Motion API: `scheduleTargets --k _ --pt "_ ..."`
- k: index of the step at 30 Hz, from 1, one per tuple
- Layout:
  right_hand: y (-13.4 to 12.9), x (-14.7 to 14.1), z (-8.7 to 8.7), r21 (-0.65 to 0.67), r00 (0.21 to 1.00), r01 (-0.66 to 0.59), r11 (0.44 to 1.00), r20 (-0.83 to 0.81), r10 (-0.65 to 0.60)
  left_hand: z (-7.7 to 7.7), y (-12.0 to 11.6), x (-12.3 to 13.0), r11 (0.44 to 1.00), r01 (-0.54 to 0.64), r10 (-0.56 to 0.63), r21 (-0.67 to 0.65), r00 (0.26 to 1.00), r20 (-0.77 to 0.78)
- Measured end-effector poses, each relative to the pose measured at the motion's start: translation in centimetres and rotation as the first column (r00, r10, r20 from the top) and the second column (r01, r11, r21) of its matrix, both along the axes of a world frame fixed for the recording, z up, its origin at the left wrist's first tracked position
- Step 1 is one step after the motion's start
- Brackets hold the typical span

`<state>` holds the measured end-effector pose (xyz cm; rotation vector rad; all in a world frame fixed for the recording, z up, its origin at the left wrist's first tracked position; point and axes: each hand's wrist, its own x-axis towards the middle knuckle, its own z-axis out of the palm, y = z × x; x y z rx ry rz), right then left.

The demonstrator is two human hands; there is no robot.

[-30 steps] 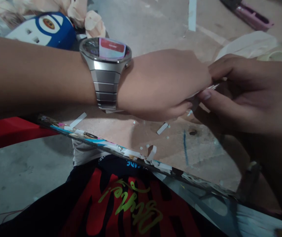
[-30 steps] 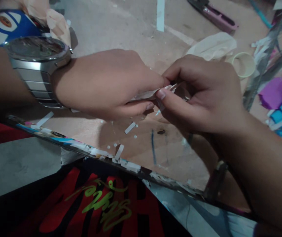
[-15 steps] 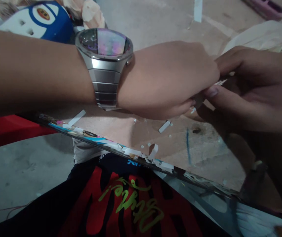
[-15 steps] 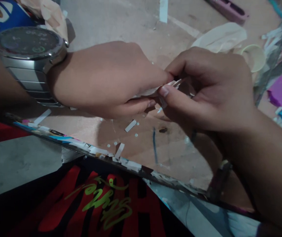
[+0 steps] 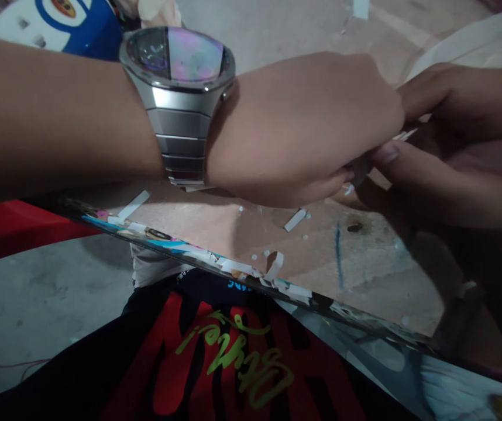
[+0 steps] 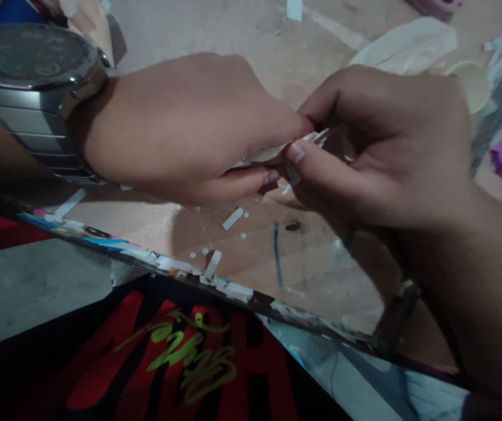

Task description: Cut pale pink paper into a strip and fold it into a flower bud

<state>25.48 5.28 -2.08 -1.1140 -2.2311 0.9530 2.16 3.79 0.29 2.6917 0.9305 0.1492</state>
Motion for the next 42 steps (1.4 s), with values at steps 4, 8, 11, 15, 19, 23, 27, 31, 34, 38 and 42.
scheduleTargets --k 4,8,11,15,19,23,27,31,34,38,42 --pt "0.5 0.3 0.0 0.047 0.995 -0.065 0.997 0.08 0.061 0.1 -0.1 0.0 1.0 -0.001 0.001 -0.014 1.0 -0.002" --pt "0.3 -0.2 0.2 0.147 0.994 -0.11 0.983 0.036 0.106 0.6 -0.2 -0.1 0.994 -0.036 0.039 -0.106 0.999 0.026" --pt "-0.1 -0.8 0.5 0.208 0.997 -0.075 0.975 0.04 0.068 1.1 -0.2 -0.3 0.981 -0.047 0.067 -0.188 0.993 0.1" --pt "-0.3 -1.2 0.6 0.333 0.997 -0.076 0.94 0.025 0.071 1.7 0.3 -0.6 0.938 -0.078 0.129 -0.337 0.983 0.132" --pt "0.1 -1.3 0.4 0.437 0.995 -0.085 0.896 -0.005 0.097 2.1 0.7 -0.7 0.892 -0.08 0.155 -0.445 0.978 0.136" --pt "0.4 -1.3 0.4 0.484 0.99 -0.124 0.866 -0.004 0.144 2.2 1.0 -0.6 0.851 -0.066 0.17 -0.521 0.973 0.154" --pt "0.6 -1.3 0.3 0.503 0.987 -0.131 0.854 -0.011 0.158 2.2 1.2 -0.5 0.795 -0.099 0.212 -0.599 0.97 0.12" --pt "0.7 -1.1 0.3 0.525 0.991 -0.117 0.843 0.005 0.135 2.1 1.3 -0.4 0.738 -0.127 0.248 -0.663 0.964 0.091" --pt "0.6 -1.0 0.4 0.504 0.993 -0.114 0.856 0.037 0.11 2.0 1.4 -0.4 0.704 -0.134 0.264 -0.697 0.961 0.082" --pt "0.3 -1.1 0.7 0.495 0.994 -0.104 0.863 0.061 0.085 1.8 1.5 -0.5 0.668 -0.097 0.269 -0.738 0.956 0.119" --pt "0.3 -1.1 0.7 0.501 0.992 -0.126 0.856 0.072 0.104 1.6 1.5 -0.6 0.619 -0.093 0.291 -0.78 0.95 0.117"
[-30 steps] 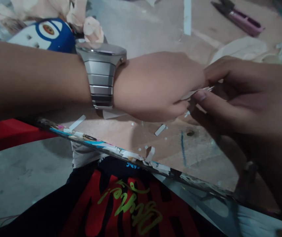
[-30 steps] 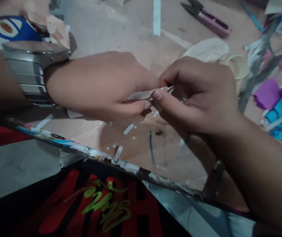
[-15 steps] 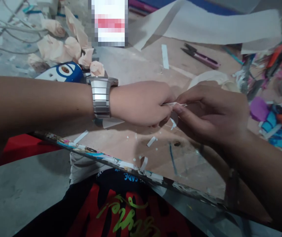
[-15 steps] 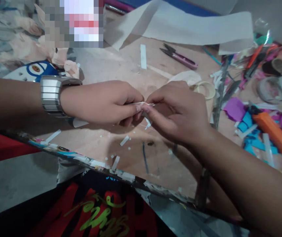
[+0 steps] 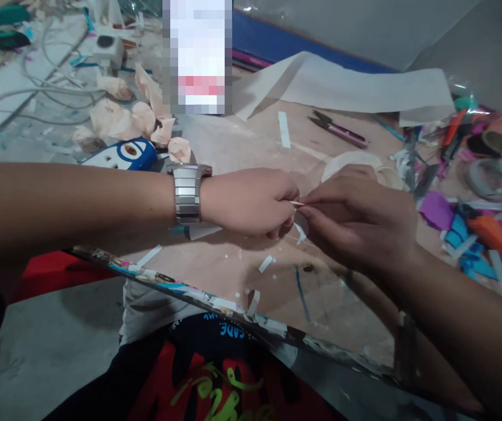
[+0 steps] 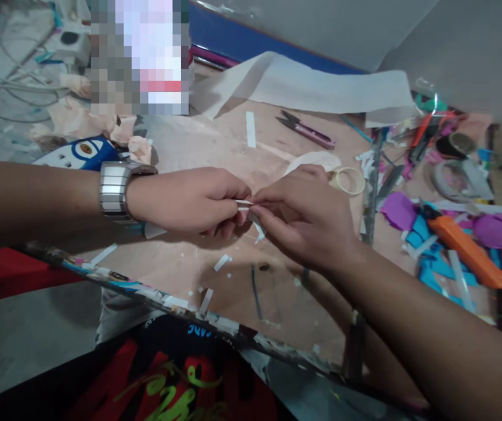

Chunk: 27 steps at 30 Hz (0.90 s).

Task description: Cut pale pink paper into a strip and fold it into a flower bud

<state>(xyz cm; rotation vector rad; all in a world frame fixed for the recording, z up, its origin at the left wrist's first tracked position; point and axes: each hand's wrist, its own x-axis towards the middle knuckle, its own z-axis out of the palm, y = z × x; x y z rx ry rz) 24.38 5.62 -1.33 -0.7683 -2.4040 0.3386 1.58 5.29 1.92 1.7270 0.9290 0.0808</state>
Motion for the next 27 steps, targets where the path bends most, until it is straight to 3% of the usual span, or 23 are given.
scheduleTargets --k 7,13,18,27 --pt "-0.1 0.05 0.19 0.041 1.0 -0.017 0.999 0.027 0.016 -0.05 -0.05 0.24 0.978 -0.057 0.062 -0.201 0.998 0.016" --pt "0.03 0.17 -0.01 0.069 0.999 -0.042 0.997 0.019 0.041 0.32 -0.11 0.25 0.908 -0.003 0.016 -0.419 0.999 0.028" --pt "0.24 0.29 -0.06 0.093 0.998 -0.052 0.994 0.035 0.049 -0.19 -0.07 0.0 0.872 0.032 0.039 -0.489 0.99 0.136" --pt "0.22 0.12 0.19 0.133 0.992 -0.129 0.983 0.001 0.13 0.07 -0.11 0.15 0.832 0.053 0.06 -0.552 0.981 0.184"
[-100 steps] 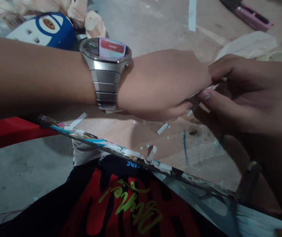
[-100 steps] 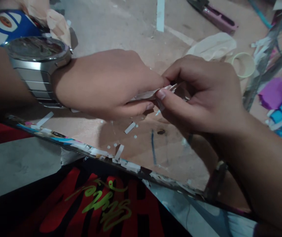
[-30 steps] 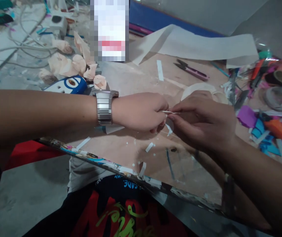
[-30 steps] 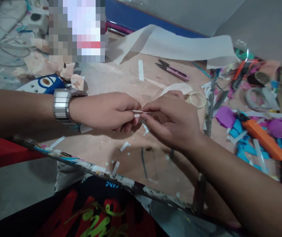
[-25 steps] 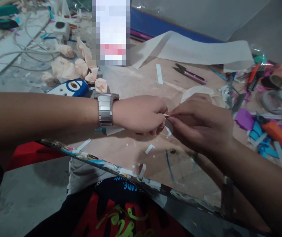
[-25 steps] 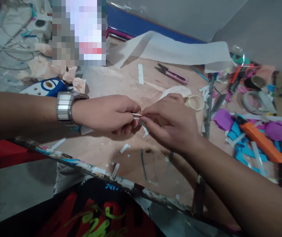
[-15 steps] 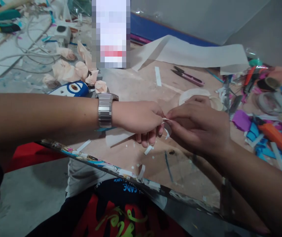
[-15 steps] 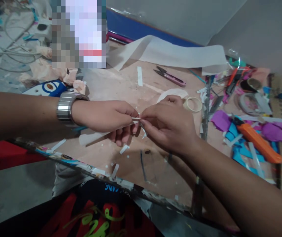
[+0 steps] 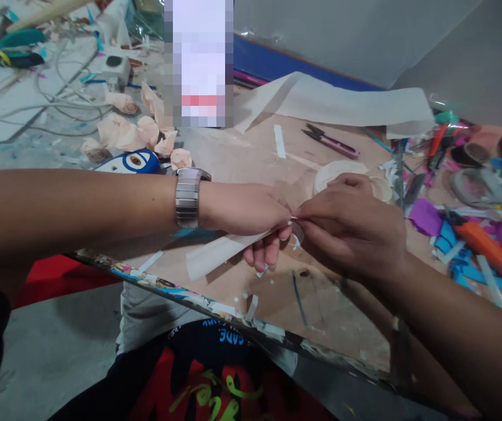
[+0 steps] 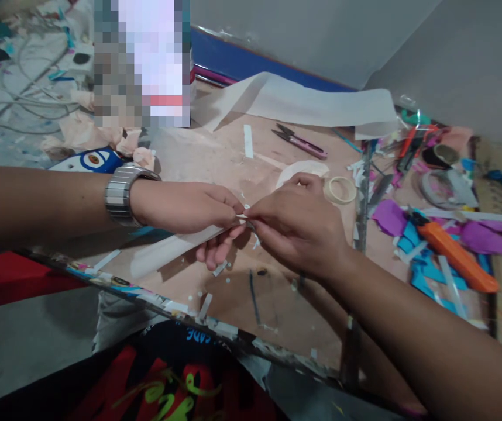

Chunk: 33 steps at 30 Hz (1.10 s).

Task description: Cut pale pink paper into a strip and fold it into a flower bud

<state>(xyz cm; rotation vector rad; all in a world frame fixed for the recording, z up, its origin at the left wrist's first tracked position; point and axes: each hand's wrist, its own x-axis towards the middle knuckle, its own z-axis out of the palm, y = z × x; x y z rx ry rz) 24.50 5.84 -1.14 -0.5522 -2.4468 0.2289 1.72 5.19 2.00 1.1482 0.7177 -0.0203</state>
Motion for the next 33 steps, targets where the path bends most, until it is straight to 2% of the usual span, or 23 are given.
scheduleTargets --k 5,13,17,25,33 --pt "-0.06 0.09 0.05 -0.012 1.0 0.019 1.0 0.004 -0.019 0.11 -0.32 0.03 0.999 -0.053 0.053 -0.008 0.998 0.03" --pt "0.01 0.11 0.17 -0.024 1.0 0.023 0.999 0.01 -0.023 0.24 -0.24 -0.33 1.0 -0.023 0.022 0.01 0.995 0.1" --pt "0.03 0.11 0.19 -0.03 0.999 0.029 0.999 0.024 -0.028 0.25 -0.24 -0.35 1.0 0.012 -0.013 0.026 0.998 0.068" --pt "0.08 0.07 0.31 -0.021 1.0 -0.007 1.0 0.01 0.007 0.41 -0.17 -0.29 0.999 0.004 -0.006 0.035 1.0 0.03" --pt "0.02 0.16 0.19 -0.01 1.0 0.017 1.0 0.004 -0.017 0.24 -0.38 -0.14 0.998 -0.037 0.038 -0.042 0.999 0.034"
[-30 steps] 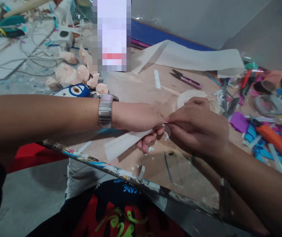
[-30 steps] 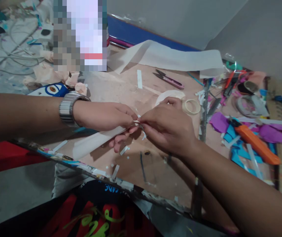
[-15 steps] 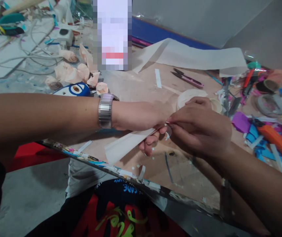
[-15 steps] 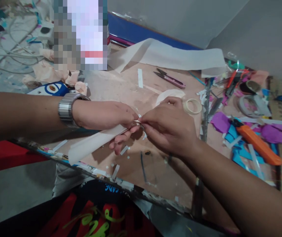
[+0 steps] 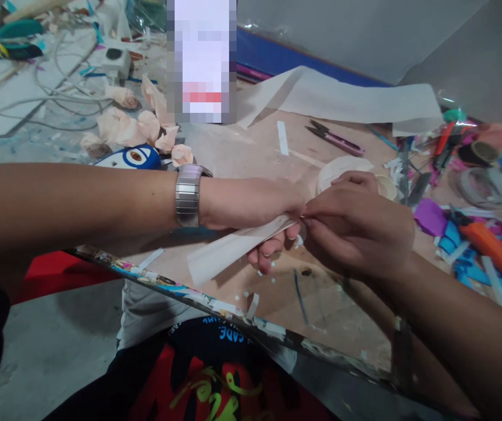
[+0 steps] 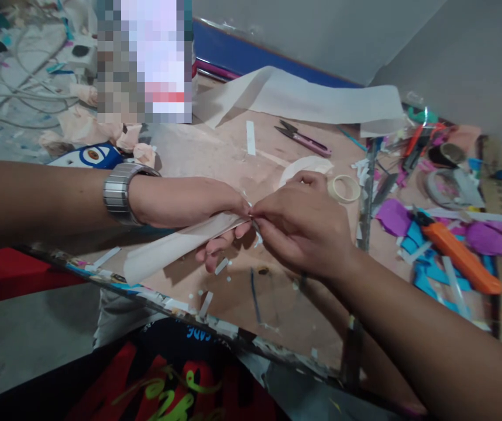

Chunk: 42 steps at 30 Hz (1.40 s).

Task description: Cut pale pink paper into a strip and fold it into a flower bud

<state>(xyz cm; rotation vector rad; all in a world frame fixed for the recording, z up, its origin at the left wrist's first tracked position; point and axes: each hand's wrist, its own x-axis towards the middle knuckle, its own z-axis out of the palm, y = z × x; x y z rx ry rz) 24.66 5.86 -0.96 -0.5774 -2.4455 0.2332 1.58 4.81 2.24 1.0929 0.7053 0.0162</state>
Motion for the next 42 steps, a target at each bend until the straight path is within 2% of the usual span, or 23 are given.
scheduleTargets --k 2,6,11,15,22,26,29,34,39,42 --pt "0.0 0.0 -0.1 0.003 1.0 -0.01 1.0 -0.018 0.01 0.0 -0.2 0.0 1.0 -0.016 0.016 0.027 1.0 0.007" --pt "0.0 -0.2 -0.2 -0.021 0.999 -0.02 1.0 -0.025 0.02 0.0 -0.4 0.1 0.985 -0.028 0.024 0.169 0.999 0.025" --pt "-0.1 -0.5 -0.3 -0.183 0.996 -0.039 0.982 -0.08 0.025 -0.5 -0.2 0.4 0.975 0.002 -0.002 0.224 1.0 0.001" --pt "-0.3 -0.5 -0.2 -0.266 0.998 -0.006 0.964 -0.064 -0.011 -0.6 -0.2 0.4 0.956 0.057 -0.053 0.287 0.998 -0.023" --pt "0.2 -0.2 -0.8 -0.24 0.991 -0.101 0.965 -0.111 0.076 0.2 -0.7 0.2 0.924 0.135 -0.092 0.357 0.987 -0.134" --pt "0.1 -0.1 -0.9 -0.304 0.997 -0.045 0.952 -0.078 0.022 0.6 -1.0 0.3 0.924 0.102 -0.042 0.369 0.985 -0.166" --pt "-0.1 0.0 -1.0 -0.356 0.998 -0.012 0.935 -0.065 -0.011 0.6 -0.9 0.3 0.908 0.136 -0.041 0.396 0.97 -0.238" --pt "-0.3 0.2 -1.0 -0.378 0.997 -0.001 0.926 -0.066 -0.026 0.2 -0.6 0.3 0.839 0.22 -0.098 0.497 0.961 -0.259" --pt "-0.4 0.1 -1.0 -0.404 0.997 0.007 0.915 -0.071 -0.039 -0.1 -0.8 0.5 0.73 0.19 -0.041 0.656 0.971 -0.237" --pt "-0.5 0.0 -0.9 -0.418 0.998 0.006 0.908 -0.054 -0.032 -0.2 -1.0 0.5 0.706 0.169 -0.01 0.688 0.973 -0.23"
